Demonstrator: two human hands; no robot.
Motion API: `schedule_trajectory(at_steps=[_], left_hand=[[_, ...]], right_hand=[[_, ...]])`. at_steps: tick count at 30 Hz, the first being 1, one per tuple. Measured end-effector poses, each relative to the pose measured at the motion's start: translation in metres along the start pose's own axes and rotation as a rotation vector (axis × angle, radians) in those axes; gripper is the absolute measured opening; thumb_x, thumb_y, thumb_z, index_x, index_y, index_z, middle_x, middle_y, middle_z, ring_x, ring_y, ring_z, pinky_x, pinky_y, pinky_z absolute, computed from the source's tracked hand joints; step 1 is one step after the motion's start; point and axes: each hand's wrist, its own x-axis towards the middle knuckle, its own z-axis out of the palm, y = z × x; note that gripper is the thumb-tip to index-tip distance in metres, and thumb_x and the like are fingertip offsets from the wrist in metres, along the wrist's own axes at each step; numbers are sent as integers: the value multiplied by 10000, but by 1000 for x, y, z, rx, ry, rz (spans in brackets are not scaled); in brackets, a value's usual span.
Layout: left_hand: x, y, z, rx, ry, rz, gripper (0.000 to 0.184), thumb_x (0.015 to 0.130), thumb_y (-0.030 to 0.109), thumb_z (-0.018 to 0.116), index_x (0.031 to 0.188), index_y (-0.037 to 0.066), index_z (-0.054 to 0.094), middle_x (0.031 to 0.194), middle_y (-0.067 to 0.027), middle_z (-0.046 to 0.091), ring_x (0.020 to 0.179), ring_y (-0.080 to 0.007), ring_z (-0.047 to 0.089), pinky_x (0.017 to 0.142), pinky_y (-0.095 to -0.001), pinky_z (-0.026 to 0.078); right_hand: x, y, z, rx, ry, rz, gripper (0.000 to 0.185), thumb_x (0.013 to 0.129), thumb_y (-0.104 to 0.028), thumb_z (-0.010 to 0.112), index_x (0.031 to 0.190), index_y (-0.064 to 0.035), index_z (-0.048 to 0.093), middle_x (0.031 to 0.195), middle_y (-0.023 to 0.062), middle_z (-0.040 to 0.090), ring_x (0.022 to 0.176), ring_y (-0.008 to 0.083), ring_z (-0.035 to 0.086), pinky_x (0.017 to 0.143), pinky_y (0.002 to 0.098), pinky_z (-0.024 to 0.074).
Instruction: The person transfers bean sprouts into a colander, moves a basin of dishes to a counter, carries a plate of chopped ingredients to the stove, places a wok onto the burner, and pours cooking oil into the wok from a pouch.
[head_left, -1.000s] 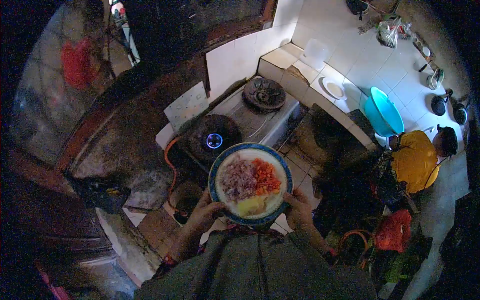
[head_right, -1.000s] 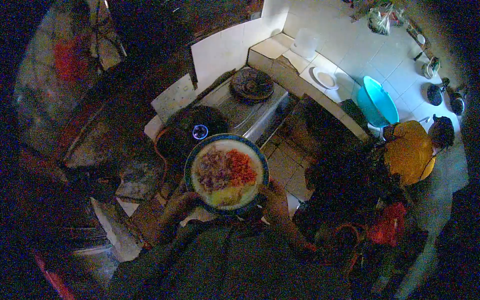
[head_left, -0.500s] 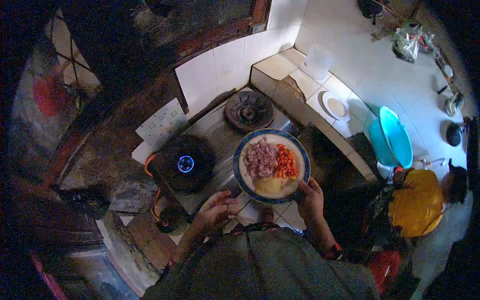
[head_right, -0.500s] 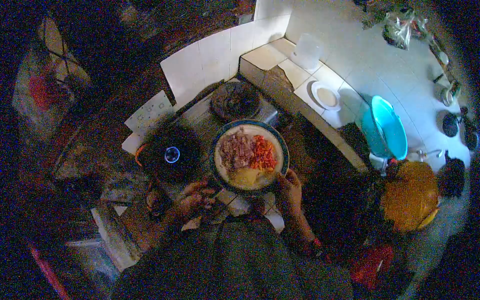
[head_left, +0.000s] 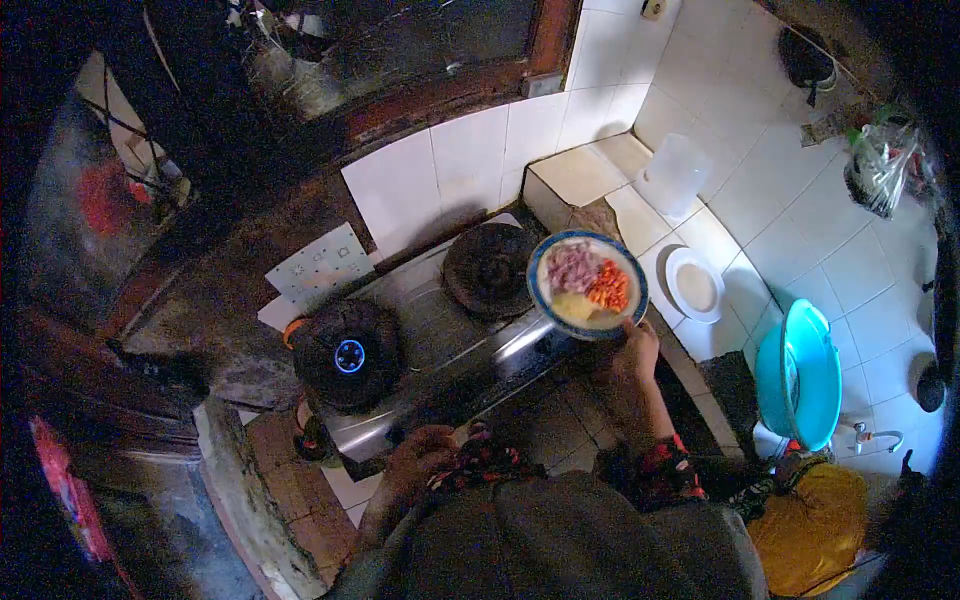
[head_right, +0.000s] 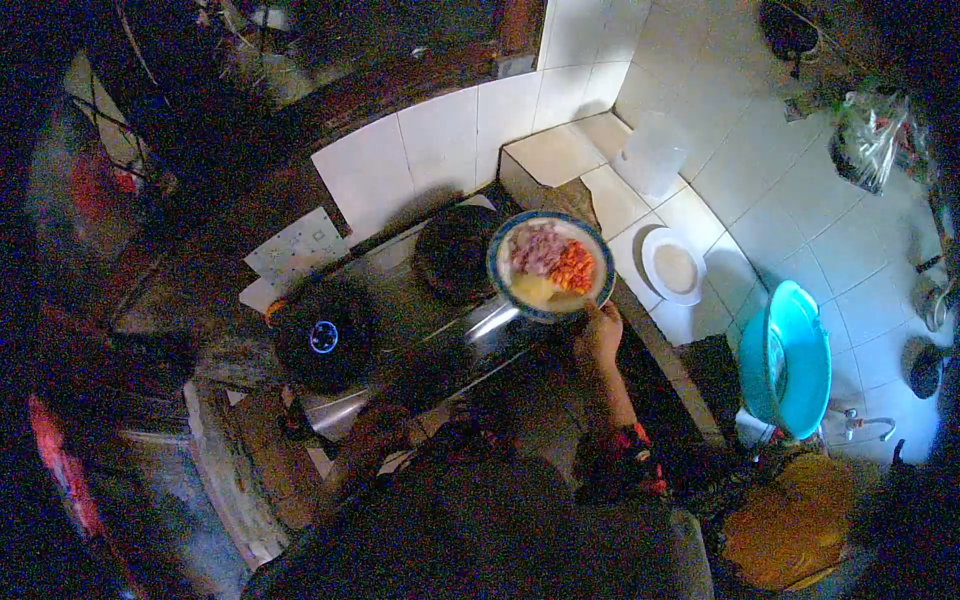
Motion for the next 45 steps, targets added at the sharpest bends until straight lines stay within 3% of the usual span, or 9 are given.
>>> schedule_trajectory(at_steps=[2, 8, 11, 16, 17, 18, 23, 31, 45], left_hand=[[5, 7, -4, 47, 35, -6, 379, 769, 63, 603, 1129, 14, 495, 983, -74, 567, 914, -170, 550, 813, -304, 470], [62, 22, -14, 15, 8, 99, 366, 762, 65, 598, 1113, 9, 508, 971, -68, 565, 904, -170, 550, 835, -302, 448], [85, 37, -8, 155, -3, 247, 345, 789, 91, 600, 1113, 13, 512, 960, -72, 569, 876, -175, 557, 810, -298, 456], [100, 46, 1, 277, 5, 147, 324, 833, 154, 590, 1115, 16, 513, 942, -74, 573, 824, -168, 562, 747, -297, 478], [99, 44, 2, 385, 40, 175, 323, 840, 166, 587, 1117, 17, 513, 937, -73, 573, 811, -166, 561, 731, -297, 483], [91, 54, 10, 252, 57, 86, 329, 841, 169, 585, 1124, 20, 509, 930, -69, 571, 807, -159, 558, 721, -291, 484], [70, 50, 58, -123, 338, -22, 358, 842, 188, 577, 1161, 51, 489, 890, -47, 558, 785, -132, 545, 636, -265, 491], [49, -6, 106, -110, 470, 61, 362, 816, 126, 554, 1169, 88, 485, 984, -35, 548, 829, -132, 545, 567, -287, 513], [-62, -71, 169, -366, 878, 526, 309, 825, 160, 603, 1107, 70, 513, 895, 3, 530, 800, -100, 507, 708, -245, 444]], right_hand=[[47, 57, 0, 152, 0, -176, 165, 854, -90, 519, 977, 3, 575, 800, 63, 620, 611, 151, 560, 527, 282, 430], [100, 50, 10, 491, 58, 47, 144, 848, -78, 508, 979, -29, 543, 826, 76, 602, 673, 199, 590, 592, 326, 486], [182, 125, -16, 19, -18, -199, 117, 858, -85, 496, 950, -20, 525, 875, 94, 594, 759, 219, 595, 637, 380, 508], [215, 107, 11, 372, -20, -96, 146, 876, -122, 487, 968, -16, 525, 866, 128, 588, 787, 242, 598, 626, 405, 524], [214, 90, 7, 30, -100, -160, 179, 869, -145, 504, 992, -16, 524, 873, 123, 580, 791, 243, 590, 649, 395, 518], [200, 57, 8, -303, -158, -254, 215, 862, -168, 521, 1015, -17, 523, 881, 118, 571, 794, 244, 582, 672, 386, 513], [229, 29, 39, 575, -312, -72, 239, 848, -196, 534, 1051, -69, 517, 942, 56, 555, 803, 195, 543, 707, 319, 469], [313, 61, 44, 228, -268, -130, 231, 846, -180, 532, 1048, -70, 515, 952, 51, 550, 801, 185, 536, 700, 307, 462], [121, 52, 167, 5, -197, -690, 218, 843, -153, 528, 1044, -72, 511, 968, 44, 541, 797, 167, 525, 687, 287, 449]])
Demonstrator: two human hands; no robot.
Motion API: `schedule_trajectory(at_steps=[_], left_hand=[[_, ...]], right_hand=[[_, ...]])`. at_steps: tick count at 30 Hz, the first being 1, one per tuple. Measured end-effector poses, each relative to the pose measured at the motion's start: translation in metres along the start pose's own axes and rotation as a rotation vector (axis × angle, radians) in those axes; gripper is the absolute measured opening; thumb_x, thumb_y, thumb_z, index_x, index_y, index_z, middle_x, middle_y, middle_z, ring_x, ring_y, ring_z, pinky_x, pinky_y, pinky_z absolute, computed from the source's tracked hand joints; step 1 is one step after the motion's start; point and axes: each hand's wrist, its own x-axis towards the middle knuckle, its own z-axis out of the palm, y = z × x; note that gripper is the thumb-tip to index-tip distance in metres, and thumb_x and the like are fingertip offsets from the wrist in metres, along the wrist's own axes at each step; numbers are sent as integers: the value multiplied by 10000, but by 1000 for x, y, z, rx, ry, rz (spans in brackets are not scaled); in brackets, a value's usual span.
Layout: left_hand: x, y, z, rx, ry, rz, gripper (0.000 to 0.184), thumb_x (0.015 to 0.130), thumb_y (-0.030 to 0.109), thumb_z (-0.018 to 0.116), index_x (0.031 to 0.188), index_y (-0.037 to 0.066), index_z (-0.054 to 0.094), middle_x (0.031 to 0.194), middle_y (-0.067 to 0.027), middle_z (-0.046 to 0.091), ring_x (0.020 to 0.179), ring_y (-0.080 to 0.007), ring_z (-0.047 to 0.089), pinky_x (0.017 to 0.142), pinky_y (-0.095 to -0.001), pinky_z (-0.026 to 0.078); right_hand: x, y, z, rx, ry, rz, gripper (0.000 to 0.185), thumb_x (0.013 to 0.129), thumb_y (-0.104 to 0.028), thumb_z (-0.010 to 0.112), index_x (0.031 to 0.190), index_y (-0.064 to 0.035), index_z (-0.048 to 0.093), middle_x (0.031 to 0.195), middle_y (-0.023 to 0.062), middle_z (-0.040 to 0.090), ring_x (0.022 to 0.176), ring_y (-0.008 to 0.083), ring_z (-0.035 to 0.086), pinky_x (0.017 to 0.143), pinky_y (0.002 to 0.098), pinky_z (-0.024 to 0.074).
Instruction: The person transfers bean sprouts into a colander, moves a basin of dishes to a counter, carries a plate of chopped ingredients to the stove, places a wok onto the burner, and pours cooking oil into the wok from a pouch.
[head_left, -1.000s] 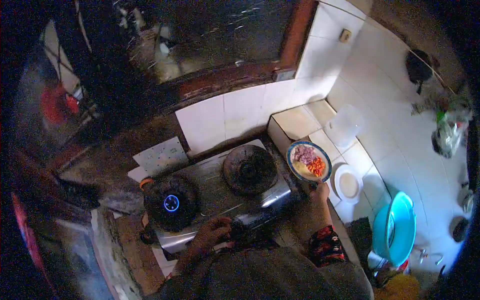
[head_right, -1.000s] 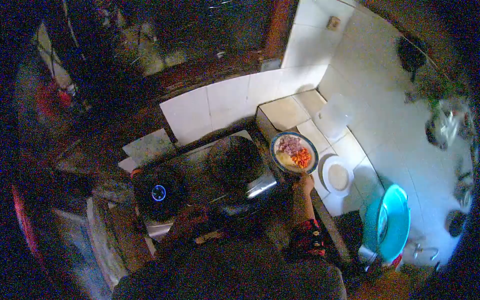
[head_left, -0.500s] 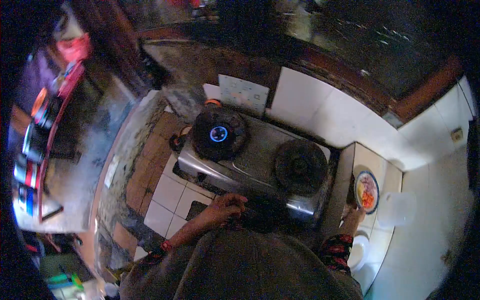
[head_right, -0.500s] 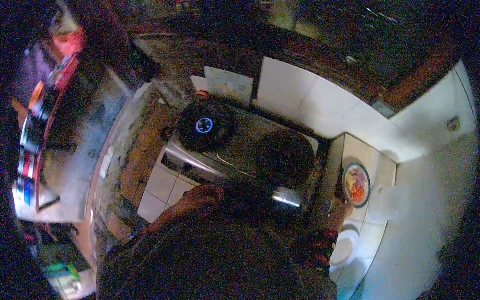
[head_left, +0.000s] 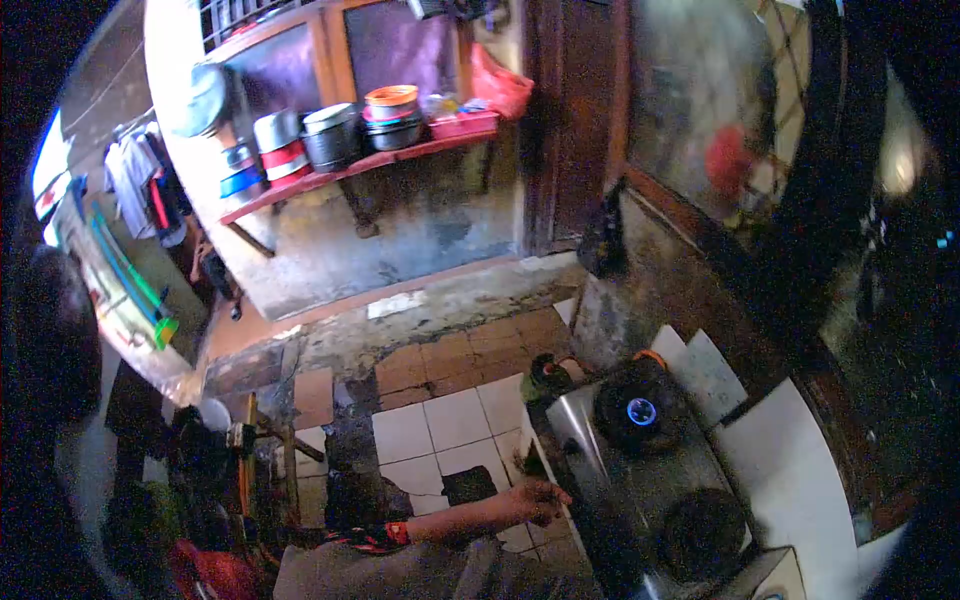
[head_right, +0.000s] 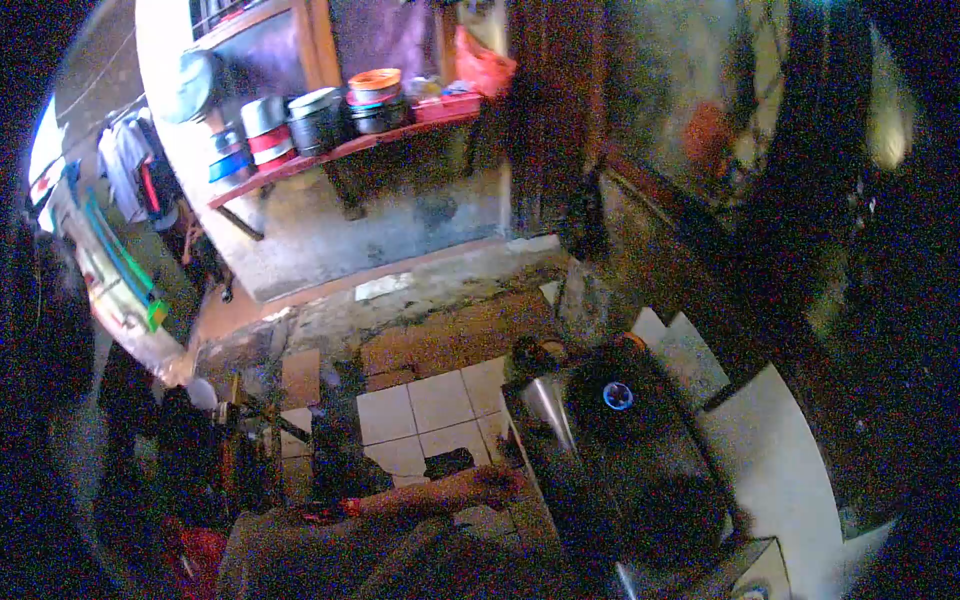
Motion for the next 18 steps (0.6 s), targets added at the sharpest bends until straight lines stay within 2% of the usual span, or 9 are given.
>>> schedule_trajectory(at_steps=[5, 6, 9, 11, 14, 17, 18], left_hand=[[-79, 2, -68, -86, 220, -7, 273, 824, 171, 621, 1062, 67, 537, 918, 6, 544, 815, -92, 511, 711, -246, 448], [-96, 1, -83, -83, 283, -17, 272, 824, 170, 623, 1060, 65, 538, 922, 5, 547, 818, -90, 513, 713, -246, 448], [-168, 5, -137, -126, 376, 185, 267, 822, 158, 626, 1055, 62, 539, 928, 2, 551, 825, -82, 514, 719, -242, 445], [-214, 1, -168, -171, 508, 248, 257, 820, 147, 626, 1047, 61, 540, 907, 3, 550, 804, -85, 517, 711, -245, 446], [-289, 1, -204, -223, 720, 359, 255, 819, 133, 622, 1049, 62, 536, 859, 5, 547, 757, -93, 522, 691, -248, 445], [-351, -8, -230, -227, 938, 453, 261, 821, 142, 621, 1056, 68, 534, 849, 7, 548, 752, -90, 523, 687, -245, 444], [-372, -9, -233, -197, 1005, 430, 266, 817, 143, 627, 1052, 63, 533, 851, 4, 549, 751, -87, 523, 686, -248, 445]], right_hand=[[-117, -66, 47, 260, -291, 81, 214, 841, -143, 527, 1043, -72, 510, 974, 41, 538, 796, 161, 521, 682, 279, 445], [-149, -78, 57, 345, -398, 132, 213, 841, -141, 527, 1042, -72, 509, 976, 40, 537, 795, 159, 520, 681, 278, 444], [-258, -124, 79, 580, -754, 335, 211, 840, -135, 526, 1041, -73, 509, 979, 39, 535, 794, 155, 518, 679, 273, 441], [-337, -164, 80, 708, -1021, 445, 210, 840, -131, 525, 1041, -73, 508, 982, 37, 534, 794, 153, 516, 677, 270, 439], [-448, -269, 41, 770, -1399, 463, 214, 799, -49, 534, 1010, -58, 503, 962, 31, 522, 785, 127, 509, 660, 235, 423], [-531, -308, 19, 742, -1693, 316, 232, 760, 7, 546, 978, -54, 501, 926, 32, 520, 771, 124, 511, 647, 248, 433], [-553, -314, 10, 773, -1794, 326, 228, 748, 9, 550, 960, -56, 498, 908, 33, 521, 756, 129, 516, 625, 255, 439]])
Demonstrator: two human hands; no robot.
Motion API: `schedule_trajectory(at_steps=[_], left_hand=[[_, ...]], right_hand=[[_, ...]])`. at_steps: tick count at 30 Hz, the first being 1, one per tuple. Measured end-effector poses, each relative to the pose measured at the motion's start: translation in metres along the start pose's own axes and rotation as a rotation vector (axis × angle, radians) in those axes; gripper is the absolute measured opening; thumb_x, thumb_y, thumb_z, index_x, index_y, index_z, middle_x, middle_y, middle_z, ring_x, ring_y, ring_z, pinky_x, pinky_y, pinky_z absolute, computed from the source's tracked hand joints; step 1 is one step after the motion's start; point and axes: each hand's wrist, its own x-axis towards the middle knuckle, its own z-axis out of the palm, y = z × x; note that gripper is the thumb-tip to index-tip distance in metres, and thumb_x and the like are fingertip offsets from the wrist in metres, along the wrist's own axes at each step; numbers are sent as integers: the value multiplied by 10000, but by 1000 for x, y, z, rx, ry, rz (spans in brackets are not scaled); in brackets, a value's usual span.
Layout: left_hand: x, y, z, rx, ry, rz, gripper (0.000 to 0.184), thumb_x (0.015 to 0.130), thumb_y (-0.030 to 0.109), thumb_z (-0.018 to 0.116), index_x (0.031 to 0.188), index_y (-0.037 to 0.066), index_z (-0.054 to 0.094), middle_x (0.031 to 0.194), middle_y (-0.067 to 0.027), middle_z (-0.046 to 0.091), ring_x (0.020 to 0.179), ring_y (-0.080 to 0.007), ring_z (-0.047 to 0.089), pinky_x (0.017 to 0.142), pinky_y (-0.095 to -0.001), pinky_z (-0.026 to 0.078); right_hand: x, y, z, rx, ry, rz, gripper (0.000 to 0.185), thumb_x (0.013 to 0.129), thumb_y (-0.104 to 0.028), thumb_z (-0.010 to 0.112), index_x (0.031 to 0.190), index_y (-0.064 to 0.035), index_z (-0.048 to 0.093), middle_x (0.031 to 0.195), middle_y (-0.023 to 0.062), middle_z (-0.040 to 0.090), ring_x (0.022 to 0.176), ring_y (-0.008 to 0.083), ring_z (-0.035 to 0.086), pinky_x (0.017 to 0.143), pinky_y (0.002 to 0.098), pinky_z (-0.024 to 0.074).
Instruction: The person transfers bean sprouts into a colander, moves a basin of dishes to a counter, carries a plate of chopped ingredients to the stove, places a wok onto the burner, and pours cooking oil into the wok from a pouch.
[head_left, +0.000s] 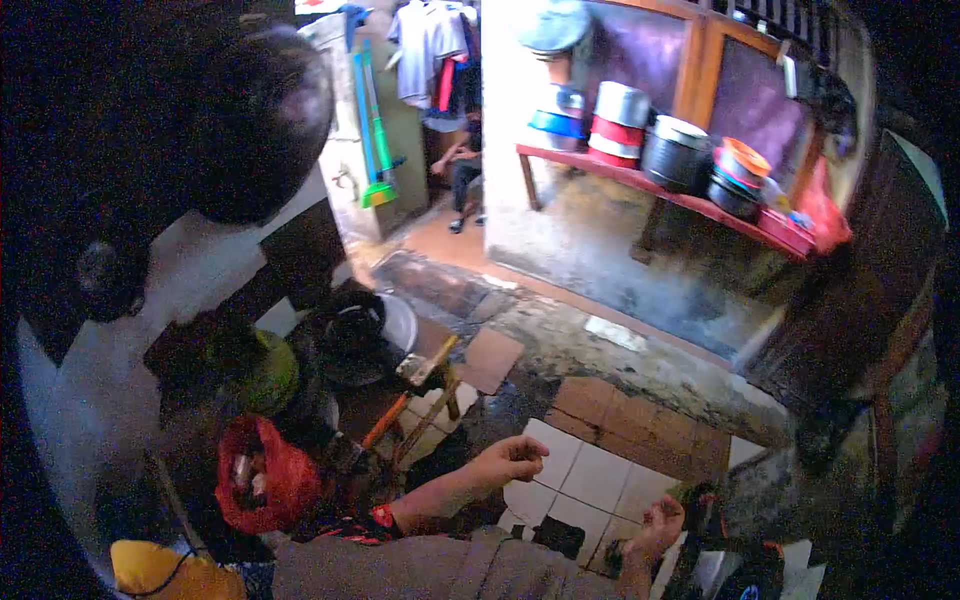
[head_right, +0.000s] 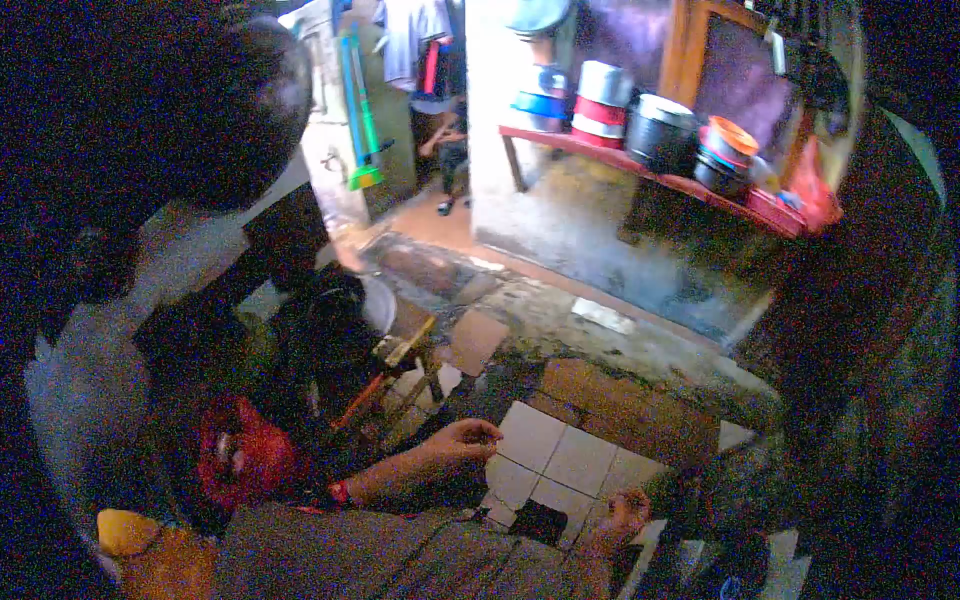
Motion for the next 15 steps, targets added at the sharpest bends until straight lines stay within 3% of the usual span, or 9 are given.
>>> schedule_trajectory(at_steps=[4, 8, 11, 15], left_hand=[[-26, 27, -39, 56, 255, 62, 296, 806, 133, 629, 1063, 41, 516, 856, -15, 551, 766, -95, 527, 689, -241, 440], [-35, 29, -67, -115, 381, 132, 283, 786, 111, 639, 1031, 23, 528, 857, -15, 552, 762, -96, 527, 689, -235, 437], [-23, 37, -95, 58, 496, 181, 258, 785, 89, 632, 1014, 16, 537, 857, -20, 551, 738, -96, 528, 670, -236, 440], [-5, 70, -112, -50, 653, 239, 228, 790, 53, 618, 1002, 14, 545, 821, -21, 552, 715, -94, 528, 643, -232, 438]], right_hand=[[-9, 5, 66, 144, -148, 116, 211, 747, -16, 571, 943, -55, 499, 882, 35, 533, 747, 134, 525, 608, 255, 445], [12, 18, 96, -9, -255, 223, 184, 758, -11, 555, 926, -64, 504, 878, 34, 547, 732, 128, 524, 597, 246, 439], [30, 29, 127, -65, -302, 292, 170, 765, 7, 532, 914, -71, 506, 863, 33, 544, 717, 122, 521, 583, 244, 437], [47, 36, 175, -55, -452, 305, 166, 776, 24, 503, 912, -71, 505, 849, 36, 541, 680, 122, 523, 577, 247, 446]])
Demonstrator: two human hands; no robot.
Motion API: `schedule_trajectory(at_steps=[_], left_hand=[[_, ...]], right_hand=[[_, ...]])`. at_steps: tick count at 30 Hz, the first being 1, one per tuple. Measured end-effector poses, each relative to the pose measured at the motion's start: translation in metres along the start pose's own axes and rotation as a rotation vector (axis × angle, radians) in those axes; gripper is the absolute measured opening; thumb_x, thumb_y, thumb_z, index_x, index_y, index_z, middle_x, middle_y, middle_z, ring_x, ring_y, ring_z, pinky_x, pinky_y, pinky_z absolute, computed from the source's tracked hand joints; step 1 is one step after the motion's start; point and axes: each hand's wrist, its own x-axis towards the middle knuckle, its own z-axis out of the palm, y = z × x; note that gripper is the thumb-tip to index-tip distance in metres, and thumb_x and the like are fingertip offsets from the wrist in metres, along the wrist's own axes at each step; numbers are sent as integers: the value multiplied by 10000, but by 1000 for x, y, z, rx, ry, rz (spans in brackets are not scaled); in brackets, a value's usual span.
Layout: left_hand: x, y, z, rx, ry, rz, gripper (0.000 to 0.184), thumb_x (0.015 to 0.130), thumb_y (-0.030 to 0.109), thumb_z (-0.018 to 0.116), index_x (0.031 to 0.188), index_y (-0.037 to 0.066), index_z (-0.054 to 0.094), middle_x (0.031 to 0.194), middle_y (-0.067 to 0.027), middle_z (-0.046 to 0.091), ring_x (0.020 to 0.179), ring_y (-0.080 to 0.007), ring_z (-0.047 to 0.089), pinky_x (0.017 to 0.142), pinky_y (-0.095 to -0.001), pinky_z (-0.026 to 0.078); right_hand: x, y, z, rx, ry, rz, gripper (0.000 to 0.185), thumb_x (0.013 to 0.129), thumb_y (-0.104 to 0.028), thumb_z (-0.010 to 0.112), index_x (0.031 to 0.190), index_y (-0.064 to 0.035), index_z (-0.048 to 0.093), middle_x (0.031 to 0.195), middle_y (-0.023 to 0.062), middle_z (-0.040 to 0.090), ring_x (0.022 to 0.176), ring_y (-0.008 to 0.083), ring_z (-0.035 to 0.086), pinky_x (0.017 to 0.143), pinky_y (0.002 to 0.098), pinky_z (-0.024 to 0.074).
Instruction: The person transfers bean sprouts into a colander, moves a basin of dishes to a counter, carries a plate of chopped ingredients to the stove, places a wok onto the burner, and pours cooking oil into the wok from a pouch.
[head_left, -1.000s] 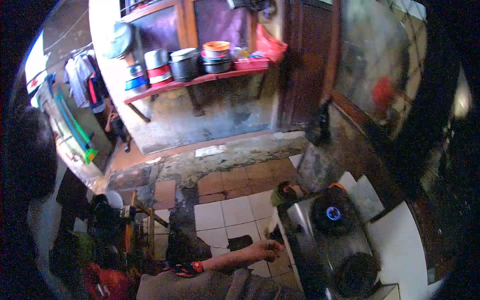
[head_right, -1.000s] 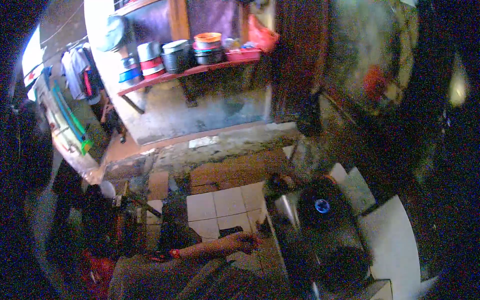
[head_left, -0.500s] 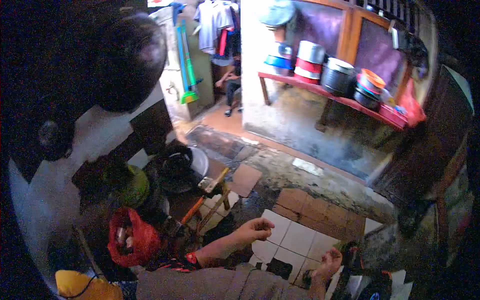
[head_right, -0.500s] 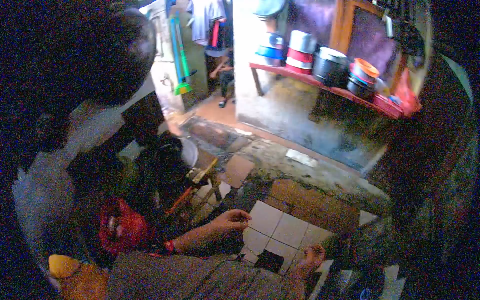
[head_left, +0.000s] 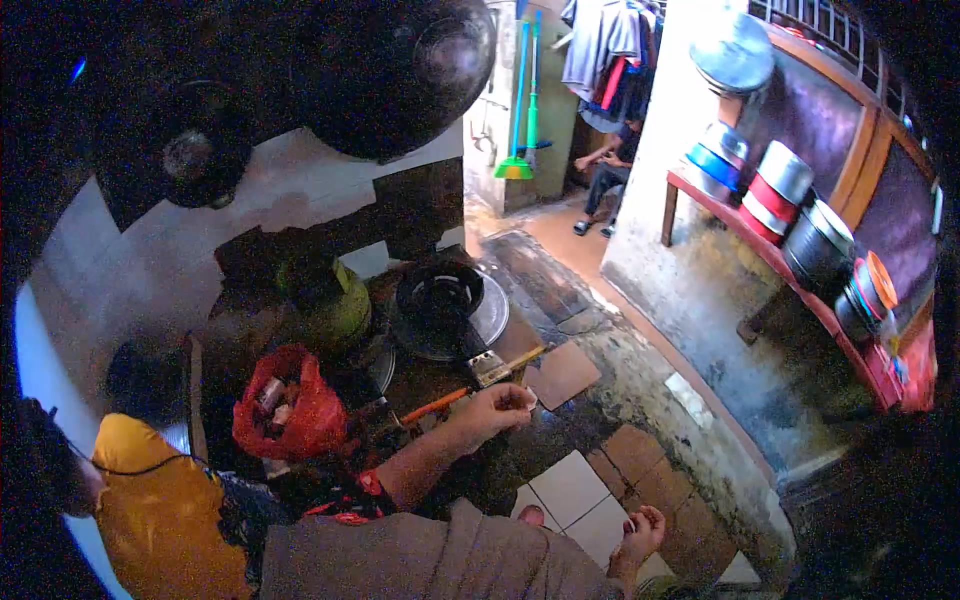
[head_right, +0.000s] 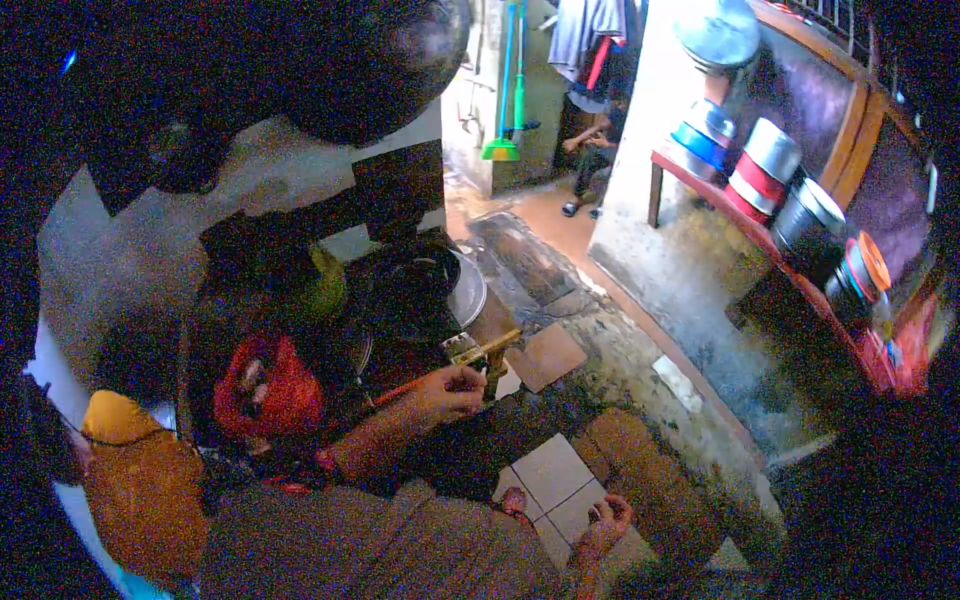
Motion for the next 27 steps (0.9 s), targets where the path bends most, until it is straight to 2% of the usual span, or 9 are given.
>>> schedule_trajectory(at_steps=[4, 5, 8, 12, 14, 17, 20, 24, 27], left_hand=[[35, 10, -1, 3, 133, 139, 212, 787, 35, 613, 988, 18, 550, 817, -23, 559, 705, -95, 532, 631, -228, 443], [39, 15, -4, -88, 108, 101, 209, 782, 28, 612, 981, 19, 548, 829, -32, 563, 706, -101, 536, 639, -235, 455], [53, 18, -20, 43, 272, 220, 200, 777, 19, 610, 967, 21, 547, 839, -45, 567, 704, -115, 547, 651, -249, 471], [44, 47, -53, -120, 472, 340, 201, 763, -3, 607, 952, 30, 547, 861, -37, 563, 732, -135, 558, 661, -271, 484], [44, 61, -94, -104, 547, 323, 214, 767, 4, 600, 967, 51, 542, 902, -16, 550, 786, -136, 549, 669, -272, 478], [38, 90, -163, -97, 690, 409, 264, 778, 51, 600, 1025, 100, 520, 957, -4, 522, 876, -141, 521, 699, -292, 468], [37, 113, -261, -66, 831, 490, 315, 774, 132, 627, 1062, 120, 500, 959, -13, 510, 904, -151, 503, 713, -312, 468], [32, 164, -375, -71, 986, 576, 375, 761, 207, 649, 1091, 119, 494, 992, -16, 510, 928, -160, 494, 731, -325, 460], [27, 192, -499, -47, 1061, 631, 419, 764, 262, 649, 1125, 128, 483, 1067, -18, 496, 958, -180, 477, 743, -349, 452]], right_hand=[[59, 0, 30, 44, -174, 64, 143, 789, 15, 497, 913, -56, 500, 837, 45, 549, 665, 127, 538, 596, 238, 455], [97, 29, 22, -72, -304, -136, 131, 795, 2, 502, 917, -45, 500, 843, 56, 558, 676, 129, 550, 586, 229, 458], [117, -8, 61, -23, -374, 5, 147, 791, -2, 522, 928, -54, 511, 841, 47, 572, 674, 131, 560, 553, 229, 458], [161, 1, 96, -75, -478, 69, 166, 786, -8, 543, 934, -81, 522, 839, 29, 585, 660, 131, 566, 557, 246, 462], [150, -22, 126, -59, -540, 129, 169, 786, -15, 556, 933, -92, 523, 837, 24, 591, 663, 130, 570, 567, 255, 466], [165, 12, 152, -37, -634, 125, 168, 787, -12, 563, 930, -93, 527, 849, 29, 597, 670, 136, 573, 570, 268, 471], [127, 4, 188, -93, -656, 140, 149, 758, -46, 631, 876, -55, 540, 787, 41, 577, 683, 134, 559, 607, 256, 467], [87, 17, 230, -40, -653, 148, 152, 761, -48, 636, 873, -59, 533, 773, 37, 578, 658, 134, 550, 582, 262, 461], [72, 37, 258, -77, -638, 132, 159, 764, -65, 645, 873, -65, 528, 761, 33, 579, 616, 134, 539, 545, 263, 454]])
